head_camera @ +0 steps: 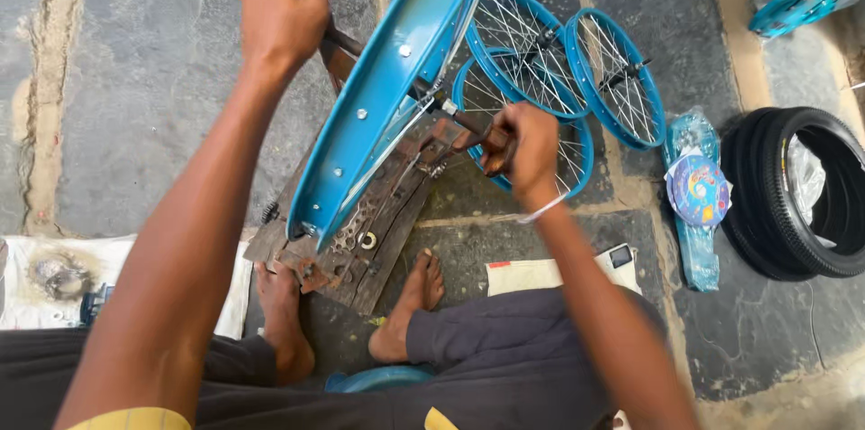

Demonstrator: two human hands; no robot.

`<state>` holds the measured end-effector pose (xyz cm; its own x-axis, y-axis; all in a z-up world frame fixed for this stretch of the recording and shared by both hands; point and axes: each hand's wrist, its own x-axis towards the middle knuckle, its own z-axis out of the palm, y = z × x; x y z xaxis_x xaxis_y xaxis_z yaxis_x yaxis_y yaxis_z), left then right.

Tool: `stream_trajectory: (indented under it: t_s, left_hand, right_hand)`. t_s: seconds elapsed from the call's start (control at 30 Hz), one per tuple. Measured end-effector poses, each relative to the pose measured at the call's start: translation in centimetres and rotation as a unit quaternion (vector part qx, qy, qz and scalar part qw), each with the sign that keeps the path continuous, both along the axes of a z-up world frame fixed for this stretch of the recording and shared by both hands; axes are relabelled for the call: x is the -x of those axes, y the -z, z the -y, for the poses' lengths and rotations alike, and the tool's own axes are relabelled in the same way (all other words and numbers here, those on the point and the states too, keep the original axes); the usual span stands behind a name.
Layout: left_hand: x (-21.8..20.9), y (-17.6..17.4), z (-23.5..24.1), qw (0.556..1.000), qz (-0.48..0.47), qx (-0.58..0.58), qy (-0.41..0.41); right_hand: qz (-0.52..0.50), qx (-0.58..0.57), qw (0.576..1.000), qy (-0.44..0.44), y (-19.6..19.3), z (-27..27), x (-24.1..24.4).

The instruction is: The person assembles a blue bicycle wheel by tightening the spokes with a spoke wrench. They then mount the wheel onto a wooden truing stand and continue to adjust the spokes to align the rim.

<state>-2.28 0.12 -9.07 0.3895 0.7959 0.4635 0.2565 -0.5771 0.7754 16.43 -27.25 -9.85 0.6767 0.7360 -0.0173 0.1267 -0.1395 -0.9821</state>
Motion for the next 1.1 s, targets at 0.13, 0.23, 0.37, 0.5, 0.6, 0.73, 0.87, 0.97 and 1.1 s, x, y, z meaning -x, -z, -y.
stream_trajectory:
  t_s: [0.13,0.23,0.37,0.5,0.6,0.73,0.87,0.97,1.1]
  left_hand:
    - [-0.6,0.3,-1.0,0.999,0.029,-0.039,0.016]
    - [-0.3,0.4,0.2,0.999,-0.003,-0.042,-0.016]
    - [-0.7,0.5,0.7,0.999,0.014,-0.009,-0.031]
    - [-0.9,0.0,0.3,0.996,-0.002,-0.076,-0.050]
    - [-0.1,-0.5,0.8,0.999,-0.020,-0.005,-0.032]
    - [-0.6,-0.2,1.0,0.999,0.024,-0.004,-0.026]
    - [-0.7,0.3,0.7,0.999,0.018,-0.029,-0.042]
    - [-0.4,-0.1,0.6,0.999,0.028,-0.017,-0.027]
    - [-0.5,-0.6,0.7,0.999,0.018,0.003,-0.039]
  right_hand:
    - [0.060,0.064,0.996,-0.012,-0.4,0.8,-1.9]
    - [0.519,-0.094,0.849,-0.019,0.6,2.2,-0.4]
    - [0.489,-0.106,0.866,-0.006,2.3,1.0,-0.7]
    - [-0.267,0.093,0.959,-0.018,0.1,0.0,-2.8]
    - [0.053,0.068,0.996,0.007,-1.4,-0.1,-1.4]
    - [0.599,-0.153,0.786,-0.004,-0.1,1.1,0.7]
    - [0.202,-0.047,0.978,-0.003,0.5,0.8,-0.1]
    - [-0.253,0.154,0.948,-0.120,-1.8,-0.5,-3.5]
    - [0.352,-0.079,0.932,0.023,-0.3,0.8,1.3]
